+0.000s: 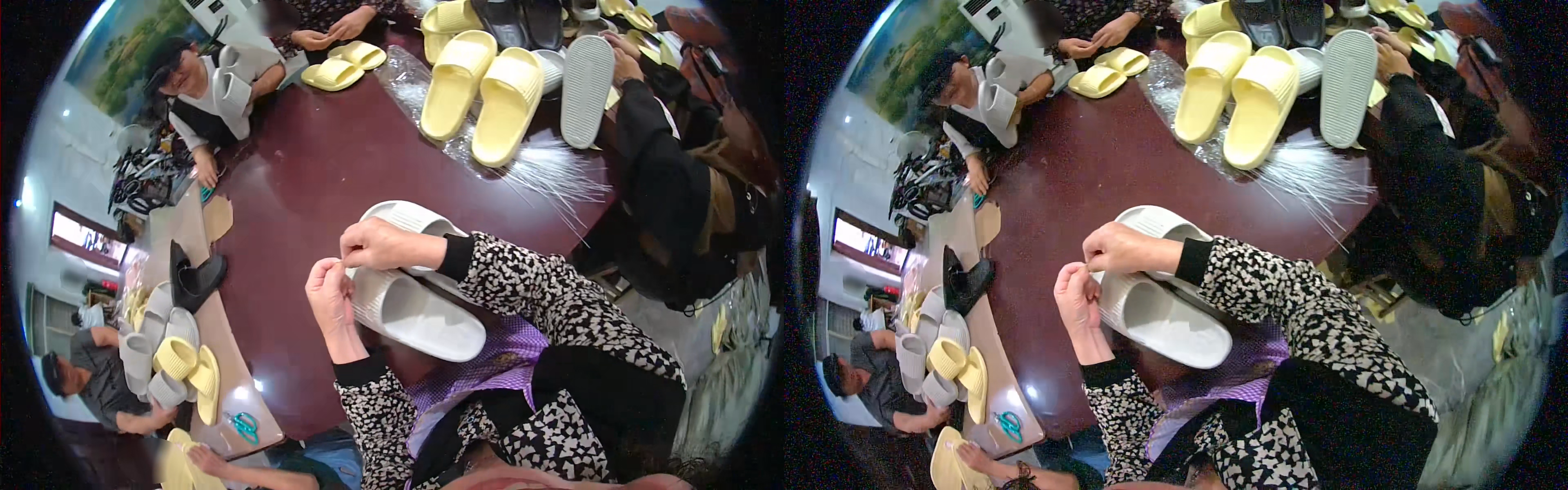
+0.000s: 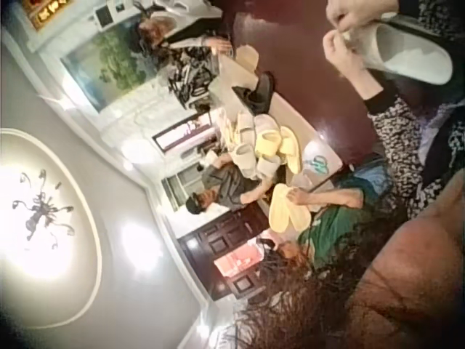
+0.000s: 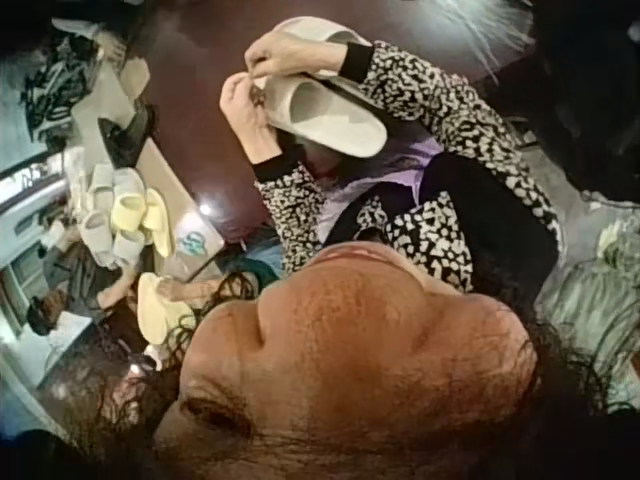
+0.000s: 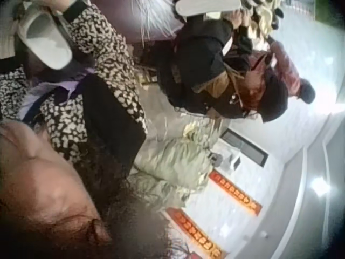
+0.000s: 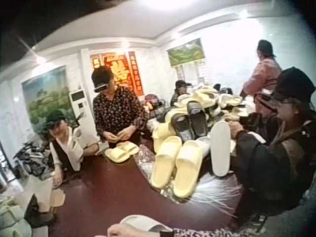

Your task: The person pairs slides together by threading plastic tag fasteners through the slides and locking the fasteners together by hand.

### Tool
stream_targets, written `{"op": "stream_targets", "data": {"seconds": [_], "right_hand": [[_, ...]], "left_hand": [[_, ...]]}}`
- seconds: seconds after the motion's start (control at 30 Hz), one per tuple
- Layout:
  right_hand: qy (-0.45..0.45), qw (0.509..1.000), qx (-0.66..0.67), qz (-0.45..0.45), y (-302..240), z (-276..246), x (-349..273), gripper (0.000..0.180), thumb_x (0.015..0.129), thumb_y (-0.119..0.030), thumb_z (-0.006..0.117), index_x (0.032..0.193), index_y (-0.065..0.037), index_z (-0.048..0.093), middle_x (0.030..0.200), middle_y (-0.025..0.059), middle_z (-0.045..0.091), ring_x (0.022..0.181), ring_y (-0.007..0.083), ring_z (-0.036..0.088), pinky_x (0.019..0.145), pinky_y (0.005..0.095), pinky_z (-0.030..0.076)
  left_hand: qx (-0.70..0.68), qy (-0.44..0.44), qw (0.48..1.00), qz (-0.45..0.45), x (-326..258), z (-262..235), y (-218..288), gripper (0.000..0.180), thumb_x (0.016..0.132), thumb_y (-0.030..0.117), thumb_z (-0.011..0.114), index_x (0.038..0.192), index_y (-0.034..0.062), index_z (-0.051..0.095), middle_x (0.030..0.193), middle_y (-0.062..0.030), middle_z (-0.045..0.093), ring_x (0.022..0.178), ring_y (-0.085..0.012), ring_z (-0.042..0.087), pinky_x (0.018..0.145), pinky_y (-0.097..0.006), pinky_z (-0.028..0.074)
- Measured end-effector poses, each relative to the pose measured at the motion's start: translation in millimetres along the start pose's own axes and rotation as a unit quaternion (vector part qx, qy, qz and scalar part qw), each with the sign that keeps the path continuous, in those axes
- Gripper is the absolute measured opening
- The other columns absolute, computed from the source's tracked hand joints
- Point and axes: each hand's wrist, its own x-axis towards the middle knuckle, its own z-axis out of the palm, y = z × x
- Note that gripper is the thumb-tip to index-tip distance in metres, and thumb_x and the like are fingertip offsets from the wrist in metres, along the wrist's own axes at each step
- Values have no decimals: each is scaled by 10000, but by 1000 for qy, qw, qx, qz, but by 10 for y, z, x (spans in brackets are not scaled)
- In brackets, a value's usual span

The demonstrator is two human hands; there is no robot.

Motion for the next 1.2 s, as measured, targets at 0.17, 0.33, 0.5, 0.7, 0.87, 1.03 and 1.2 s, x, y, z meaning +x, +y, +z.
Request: {"op": "stream_targets", "data": {"seconds": [0.17,0.33,0.5,0.7,0.87,1.03,1.2], "right_hand": [[34,994,-58,-80,-19,-75,-7,127,754,-125,632,777,-3,658,762,161,642,734,279,645,661,367,509],[128,985,-92,-72,-40,-521,-136,110,780,-99,637,828,-4,668,819,141,654,759,283,644,686,357,509],[131,936,-320,67,144,-1342,-401,171,830,-153,603,918,-26,677,876,146,664,805,316,646,702,373,512],[155,781,-584,158,470,-2017,-528,344,859,-104,504,1197,-65,554,807,165,661,767,308,657,686,400,509],[125,731,-659,121,505,-2036,-493,277,850,-82,490,1115,-45,560,738,146,655,731,280,669,635,381,521],[121,677,-713,136,679,-2080,-485,120,833,-82,510,928,-52,577,684,94,654,656,237,675,558,347,526],[141,653,-737,100,734,-2228,-467,83,837,-81,508,886,-56,571,668,80,654,623,230,673,532,343,529]], "left_hand": [[-45,3,999,5,29,-28,-57,37,875,67,570,869,34,585,559,25,448,441,-62,376,413,-214,328],[-55,59,997,20,55,-174,-33,61,886,79,553,905,32,588,578,11,461,456,-70,394,422,-212,341],[-41,129,991,8,51,-147,44,100,883,67,544,961,20,586,654,-26,532,469,-85,424,439,-206,369],[-31,128,991,21,67,-393,-113,165,878,50,536,1037,10,560,735,-62,594,500,-80,463,451,-198,388],[-26,99,995,14,-17,-521,-230,175,878,55,545,1047,10,551,748,-65,606,515,-67,484,456,-189,393],[-19,81,996,8,-126,-532,-272,165,878,48,545,1040,14,550,746,-59,604,519,-59,480,460,-173,378],[-17,70,997,12,-51,-646,-402,191,876,16,527,1066,5,546,756,-76,613,533,-67,488,475,-172,375]]}}
